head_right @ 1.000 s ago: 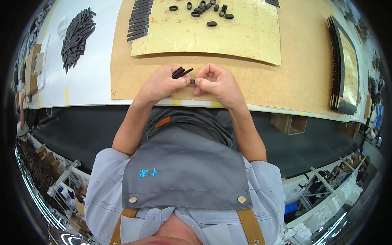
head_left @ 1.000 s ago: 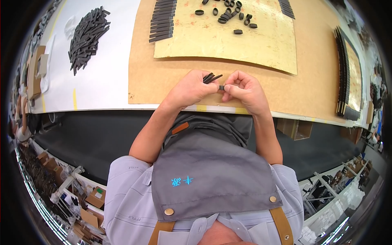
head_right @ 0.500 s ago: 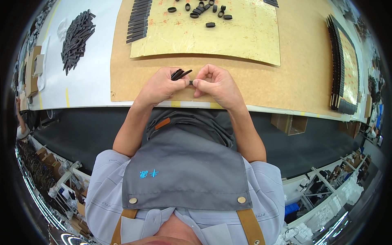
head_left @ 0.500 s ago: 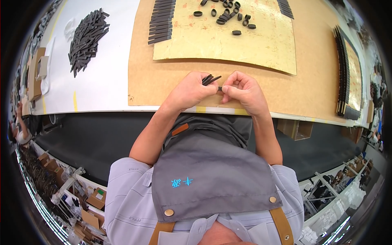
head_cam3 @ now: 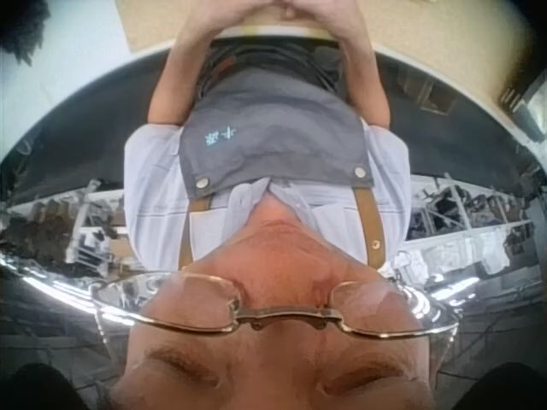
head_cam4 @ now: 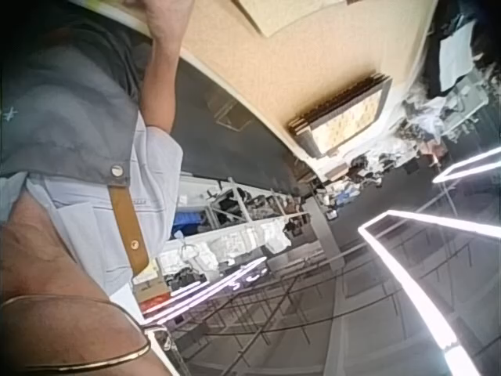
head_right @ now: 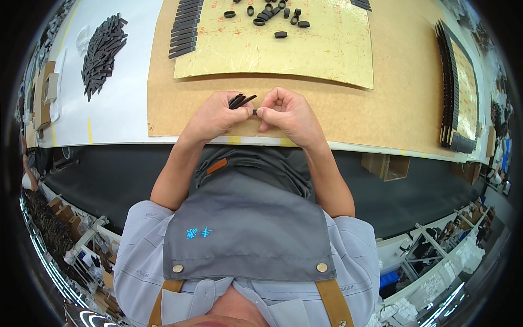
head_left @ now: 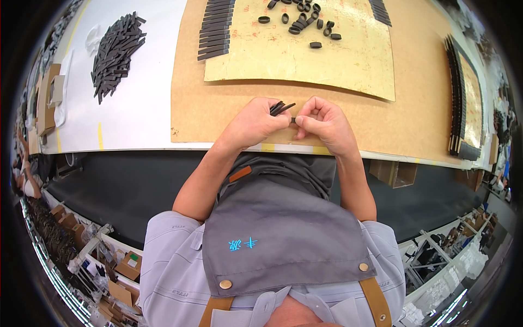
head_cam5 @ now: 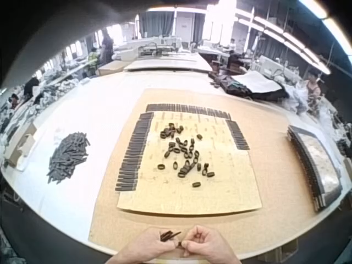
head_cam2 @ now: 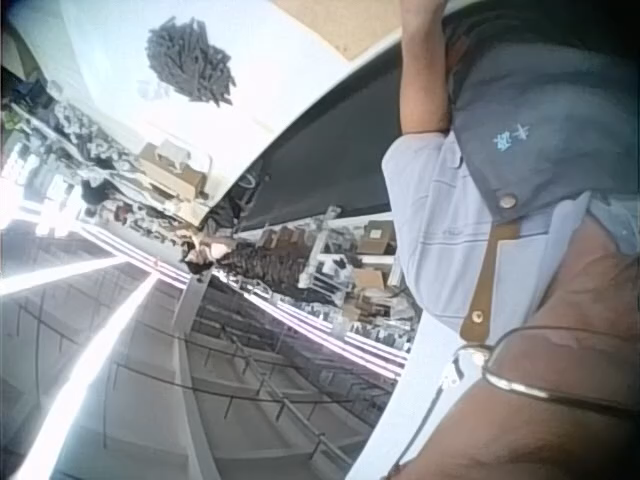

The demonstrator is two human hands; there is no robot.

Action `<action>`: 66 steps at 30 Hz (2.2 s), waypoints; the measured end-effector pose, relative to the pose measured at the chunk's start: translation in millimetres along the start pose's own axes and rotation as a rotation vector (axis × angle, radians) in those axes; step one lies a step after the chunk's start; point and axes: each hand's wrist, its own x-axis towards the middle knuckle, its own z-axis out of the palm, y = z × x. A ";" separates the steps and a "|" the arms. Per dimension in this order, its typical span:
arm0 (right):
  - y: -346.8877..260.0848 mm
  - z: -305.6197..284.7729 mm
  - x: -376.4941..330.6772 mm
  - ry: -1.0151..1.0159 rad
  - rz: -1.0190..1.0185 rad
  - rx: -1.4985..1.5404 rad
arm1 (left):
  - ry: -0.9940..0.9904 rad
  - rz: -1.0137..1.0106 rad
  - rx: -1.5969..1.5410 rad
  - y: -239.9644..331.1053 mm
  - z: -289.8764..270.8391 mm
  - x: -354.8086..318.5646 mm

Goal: Manually assembling small black loops and placing them onto a collection board at a workbench.

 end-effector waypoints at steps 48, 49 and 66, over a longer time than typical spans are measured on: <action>-13.8 -11.2 -4.3 -0.154 0.135 -0.140 | 0.113 0.268 0.015 -8.1 7.1 -5.8; -14.1 -12.1 -3.6 -0.151 0.134 -0.138 | 0.112 0.276 0.020 -8.4 7.1 -4.1; -8.2 1.6 -13.1 -0.210 0.062 -0.233 | -0.096 0.421 0.059 -2.9 1.0 -8.0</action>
